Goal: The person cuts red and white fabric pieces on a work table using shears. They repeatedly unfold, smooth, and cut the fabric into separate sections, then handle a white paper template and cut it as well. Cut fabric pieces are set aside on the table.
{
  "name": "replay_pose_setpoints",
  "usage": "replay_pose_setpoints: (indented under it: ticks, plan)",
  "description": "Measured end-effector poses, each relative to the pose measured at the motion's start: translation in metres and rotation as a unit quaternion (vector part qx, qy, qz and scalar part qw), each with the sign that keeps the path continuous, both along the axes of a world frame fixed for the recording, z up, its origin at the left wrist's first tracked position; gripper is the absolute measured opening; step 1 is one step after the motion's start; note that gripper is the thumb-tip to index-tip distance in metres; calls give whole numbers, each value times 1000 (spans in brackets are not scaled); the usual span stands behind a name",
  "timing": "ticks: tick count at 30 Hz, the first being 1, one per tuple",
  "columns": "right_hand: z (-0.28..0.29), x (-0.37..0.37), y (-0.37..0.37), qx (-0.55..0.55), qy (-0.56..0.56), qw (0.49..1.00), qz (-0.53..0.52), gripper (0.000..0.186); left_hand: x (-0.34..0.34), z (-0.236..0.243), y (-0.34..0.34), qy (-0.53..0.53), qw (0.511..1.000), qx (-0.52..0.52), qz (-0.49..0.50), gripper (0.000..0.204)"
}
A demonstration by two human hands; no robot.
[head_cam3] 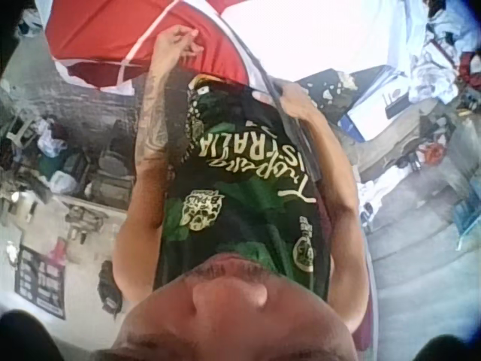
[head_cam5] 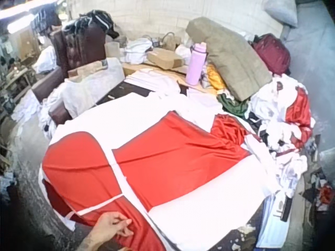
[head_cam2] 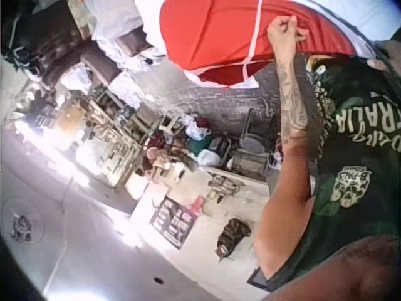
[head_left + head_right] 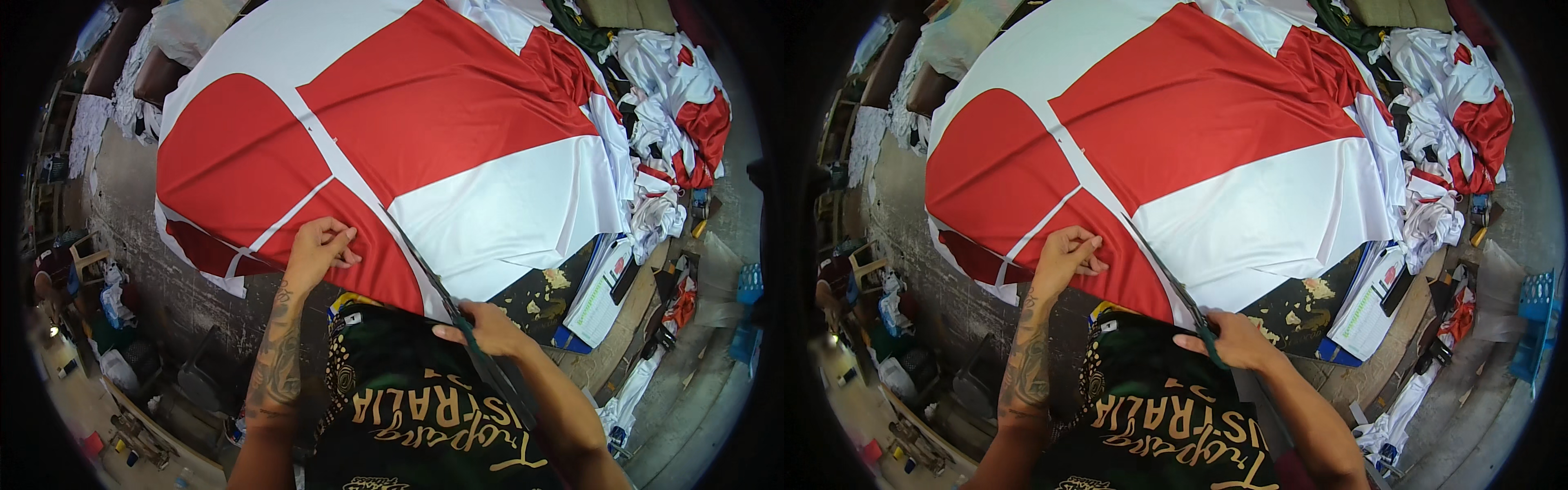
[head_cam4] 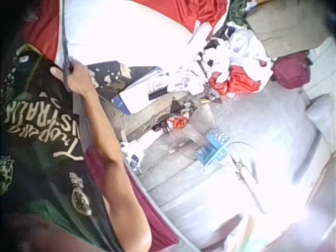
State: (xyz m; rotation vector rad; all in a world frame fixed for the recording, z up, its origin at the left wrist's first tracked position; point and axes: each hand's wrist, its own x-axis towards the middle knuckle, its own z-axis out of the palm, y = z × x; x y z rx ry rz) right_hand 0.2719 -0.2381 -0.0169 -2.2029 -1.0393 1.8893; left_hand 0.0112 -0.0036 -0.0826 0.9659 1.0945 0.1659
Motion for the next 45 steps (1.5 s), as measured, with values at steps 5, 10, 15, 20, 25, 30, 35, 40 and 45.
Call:
replay_pose_setpoints:
  ticks: [5, 10, 15, 20, 25, 30, 35, 40, 45]
  plan:
    - [1, -9, 38, 40, 14, 999, -21, 78, -3, -5, 14, 7, 995, -59, -74, 17]
    - [1, -12, 89, 18, -4, 1000, 9, 76, -2, -2, 25, 29, 984, -103, -140, 24]
    - [-1, -21, 126, 38, 38, 998, -28, 72, 0, 1, 44, 16, 962, -150, -226, 29]
    - [-1, -27, 164, -9, 1, 1000, 24, 73, 1, -4, 55, -7, 940, -180, -290, 35]
    - [-6, -32, 207, -10, 8, 1000, 17, 73, 3, 0, 63, -8, 927, -172, -332, 38]
    - [-7, -38, 248, 28, 38, 998, -38, 79, 0, -8, 67, -51, 922, -177, -340, 36]
    - [3, -47, 304, -52, 1, 999, 5, 76, 4, -15, 58, -24, 915, -153, -373, 32]
    - [-8, -51, 368, 18, 20, 1000, 8, 74, -11, 36, 126, -2, 915, 99, -391, 31]
    - [-21, -67, 447, 44, 27, 999, 6, 87, -45, 36, 260, 399, 692, 594, 97, 71]
